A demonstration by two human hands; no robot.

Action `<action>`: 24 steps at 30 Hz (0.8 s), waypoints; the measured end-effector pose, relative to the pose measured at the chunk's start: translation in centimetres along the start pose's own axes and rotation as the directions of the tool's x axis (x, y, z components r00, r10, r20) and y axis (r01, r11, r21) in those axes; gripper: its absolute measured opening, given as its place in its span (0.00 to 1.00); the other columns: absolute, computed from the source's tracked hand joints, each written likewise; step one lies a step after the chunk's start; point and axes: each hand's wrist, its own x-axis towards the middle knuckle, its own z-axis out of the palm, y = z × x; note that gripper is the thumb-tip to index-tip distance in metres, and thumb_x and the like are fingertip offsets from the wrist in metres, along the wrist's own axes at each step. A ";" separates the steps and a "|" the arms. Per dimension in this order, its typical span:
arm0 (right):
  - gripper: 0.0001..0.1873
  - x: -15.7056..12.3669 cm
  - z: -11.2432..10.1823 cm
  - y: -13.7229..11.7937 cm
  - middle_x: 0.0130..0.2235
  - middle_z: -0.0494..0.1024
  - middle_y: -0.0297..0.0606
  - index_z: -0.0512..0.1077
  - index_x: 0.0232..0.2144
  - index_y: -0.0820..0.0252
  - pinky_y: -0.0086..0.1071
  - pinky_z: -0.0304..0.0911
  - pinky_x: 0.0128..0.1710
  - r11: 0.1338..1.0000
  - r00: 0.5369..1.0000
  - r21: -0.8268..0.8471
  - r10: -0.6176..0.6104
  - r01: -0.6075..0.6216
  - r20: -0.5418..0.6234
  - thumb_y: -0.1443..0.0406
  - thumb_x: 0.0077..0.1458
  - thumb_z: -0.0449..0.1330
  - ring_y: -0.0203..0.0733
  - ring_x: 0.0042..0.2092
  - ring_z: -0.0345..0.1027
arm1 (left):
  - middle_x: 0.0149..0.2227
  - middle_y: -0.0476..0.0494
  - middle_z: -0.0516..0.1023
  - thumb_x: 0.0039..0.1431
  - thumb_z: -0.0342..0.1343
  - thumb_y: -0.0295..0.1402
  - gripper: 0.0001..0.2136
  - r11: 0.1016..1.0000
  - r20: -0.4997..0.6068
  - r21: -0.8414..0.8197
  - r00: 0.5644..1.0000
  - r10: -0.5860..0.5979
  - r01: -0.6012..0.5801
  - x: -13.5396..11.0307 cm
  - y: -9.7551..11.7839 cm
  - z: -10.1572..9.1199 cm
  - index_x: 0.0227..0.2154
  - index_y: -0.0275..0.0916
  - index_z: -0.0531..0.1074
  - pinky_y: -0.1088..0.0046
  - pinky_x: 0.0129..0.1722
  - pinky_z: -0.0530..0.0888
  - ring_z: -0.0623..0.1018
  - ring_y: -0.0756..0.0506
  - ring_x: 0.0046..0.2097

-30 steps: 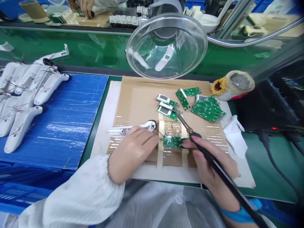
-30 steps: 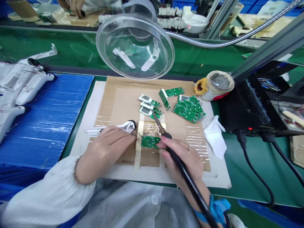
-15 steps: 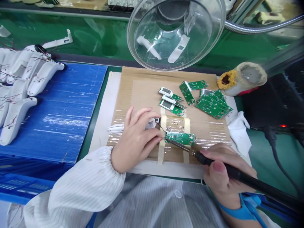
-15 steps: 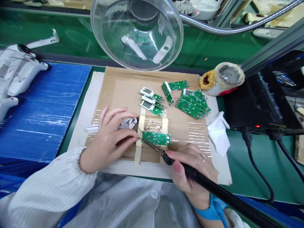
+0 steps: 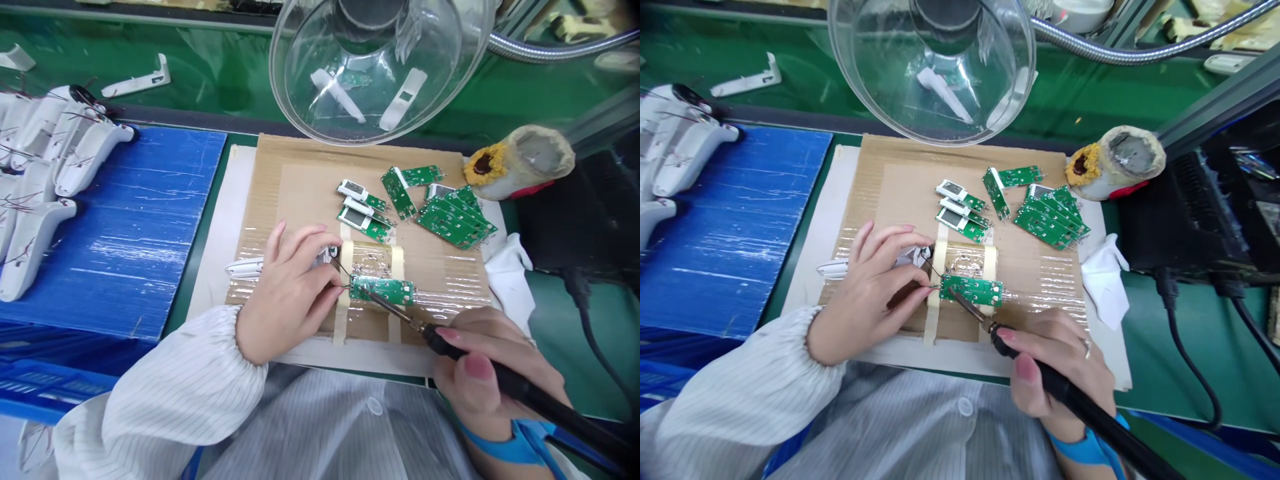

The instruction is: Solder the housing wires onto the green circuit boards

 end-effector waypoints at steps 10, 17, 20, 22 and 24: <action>0.10 0.7 0.7 -0.6 0.33 0.78 0.35 0.75 0.44 0.53 0.40 0.68 0.31 0.994 0.990 0.009 0.112 -0.112 -0.089 0.65 0.61 0.59 0.43 0.33 0.72 | 0.47 0.50 0.80 0.66 0.58 0.30 0.04 0.987 -0.083 -0.155 0.996 0.035 -0.048 0.0 -0.5 -0.2 0.37 0.46 0.78 0.52 0.67 0.52 0.70 0.44 0.60; 0.07 2.9 1.9 0.4 0.35 0.79 0.36 0.79 0.37 0.53 0.38 0.64 0.32 0.963 0.864 0.077 0.264 -0.257 -0.428 0.60 0.57 0.65 0.40 0.33 0.71 | 0.37 0.53 0.81 0.65 0.59 0.30 0.04 0.984 -0.135 -0.158 0.989 0.063 -0.085 0.3 -1.0 0.4 0.37 0.45 0.78 0.52 0.68 0.50 0.72 0.45 0.57; 0.14 3.9 1.5 0.9 0.28 0.76 0.35 0.80 0.30 0.53 0.38 0.61 0.29 0.970 0.817 0.174 0.236 -0.169 -0.525 0.53 0.61 0.61 0.40 0.32 0.69 | 0.46 0.46 0.77 0.64 0.59 0.31 0.05 0.992 -0.093 -0.113 0.995 0.043 -0.054 0.5 -0.7 0.1 0.35 0.44 0.79 0.49 0.67 0.53 0.69 0.41 0.59; 0.18 4.1 1.4 0.8 0.24 0.75 0.34 0.79 0.28 0.54 0.37 0.58 0.26 0.979 0.836 0.154 0.193 -0.132 -0.514 0.52 0.62 0.58 0.40 0.29 0.69 | 0.54 0.44 0.72 0.64 0.58 0.31 0.05 0.996 -0.044 -0.084 0.999 0.015 -0.019 0.7 -0.5 -0.2 0.34 0.44 0.79 0.47 0.67 0.53 0.65 0.39 0.62; 0.17 4.0 1.5 0.5 0.21 0.73 0.33 0.79 0.28 0.55 0.36 0.53 0.20 0.984 0.903 0.122 0.168 -0.129 -0.395 0.55 0.63 0.57 0.39 0.24 0.66 | 0.58 0.44 0.69 0.64 0.57 0.30 0.06 0.998 0.007 -0.069 1.000 -0.010 0.010 0.9 -0.3 -0.4 0.34 0.44 0.79 0.46 0.67 0.51 0.62 0.37 0.65</action>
